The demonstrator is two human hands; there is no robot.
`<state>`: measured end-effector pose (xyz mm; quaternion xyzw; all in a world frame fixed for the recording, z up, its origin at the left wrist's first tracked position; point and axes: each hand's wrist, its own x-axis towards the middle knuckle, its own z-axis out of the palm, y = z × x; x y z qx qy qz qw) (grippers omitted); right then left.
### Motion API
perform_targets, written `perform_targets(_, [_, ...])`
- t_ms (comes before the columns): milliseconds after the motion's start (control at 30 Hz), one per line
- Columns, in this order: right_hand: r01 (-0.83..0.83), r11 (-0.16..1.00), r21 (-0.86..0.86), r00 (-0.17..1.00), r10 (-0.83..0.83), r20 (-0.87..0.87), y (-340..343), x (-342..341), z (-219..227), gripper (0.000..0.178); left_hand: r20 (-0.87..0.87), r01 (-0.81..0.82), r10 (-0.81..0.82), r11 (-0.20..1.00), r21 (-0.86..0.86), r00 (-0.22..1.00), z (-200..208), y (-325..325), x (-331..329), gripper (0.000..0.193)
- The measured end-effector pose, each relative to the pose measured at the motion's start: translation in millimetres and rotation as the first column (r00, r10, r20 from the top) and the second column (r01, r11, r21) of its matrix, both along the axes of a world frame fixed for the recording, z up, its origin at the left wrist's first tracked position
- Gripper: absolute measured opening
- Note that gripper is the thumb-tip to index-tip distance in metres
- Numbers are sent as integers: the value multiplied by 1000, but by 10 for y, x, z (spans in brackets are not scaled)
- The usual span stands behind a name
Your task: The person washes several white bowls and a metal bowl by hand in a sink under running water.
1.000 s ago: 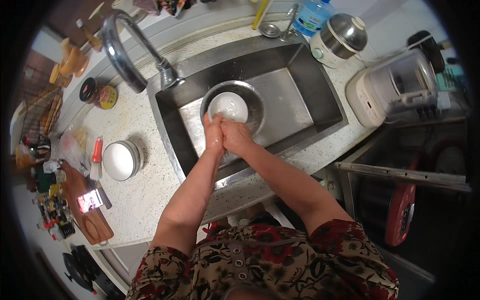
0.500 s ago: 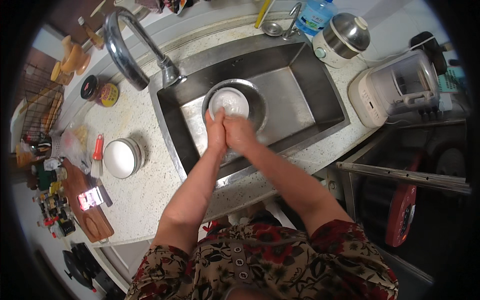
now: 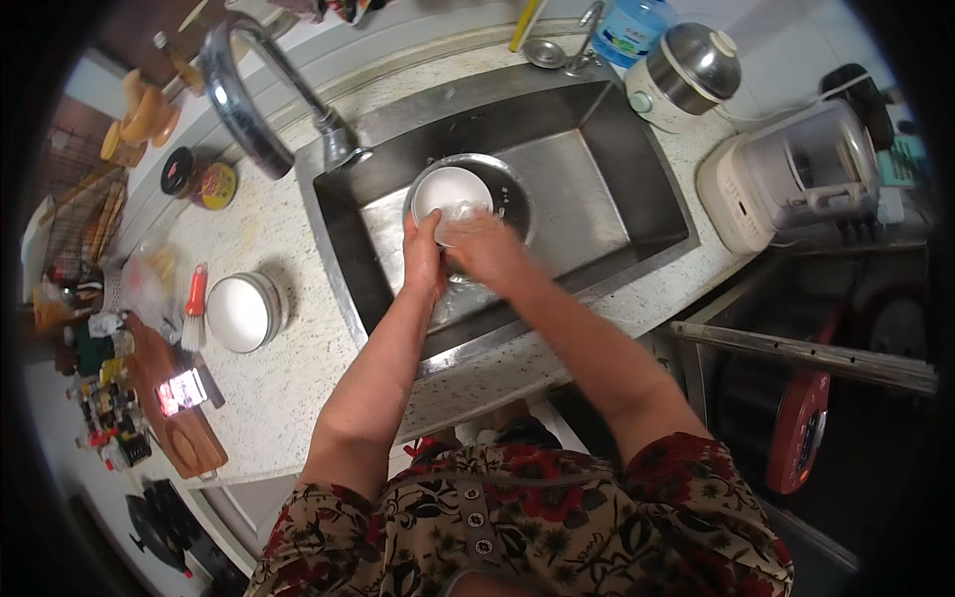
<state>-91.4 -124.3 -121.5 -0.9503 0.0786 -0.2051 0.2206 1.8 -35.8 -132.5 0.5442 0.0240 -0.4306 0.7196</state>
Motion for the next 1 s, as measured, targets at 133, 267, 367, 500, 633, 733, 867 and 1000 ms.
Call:
perform_targets(133, [-28,997,68,999,31,-45,-20,13,-159,15,-7,1,-1,1000,3,1000,-117,-18,2,38])
perform_targets(267, [-12,999,31,999,14,-44,-63,-38,-2,18,-64,-21,17,998,-63,998,127,-51,-23,34])
perform_targets(367, [-48,991,127,975,74,-210,57,61,-19,21,-16,-76,77,996,39,997,27,-51,-36,33])
perform_targets(500, [-30,992,-119,999,25,-45,-99,-29,-9,30,11,18,-18,1000,-6,1000,102,18,43,36])
perform_targets(633, [89,972,215,972,-37,-233,94,75,-11,28,-35,-48,46,997,-67,998,57,-5,-4,42])
perform_targets(733, [-136,987,-89,990,132,-46,-263,-130,49,21,-33,-4,2,998,-59,999,136,-11,36,40])
perform_targets(867, [149,969,198,942,-78,-327,138,101,78,22,-43,-80,78,995,-58,996,-3,-134,-106,33])
perform_targets(1000, [154,988,31,921,-154,359,-233,-140,216,30,3,-29,29,999,35,1000,91,-155,49,41])
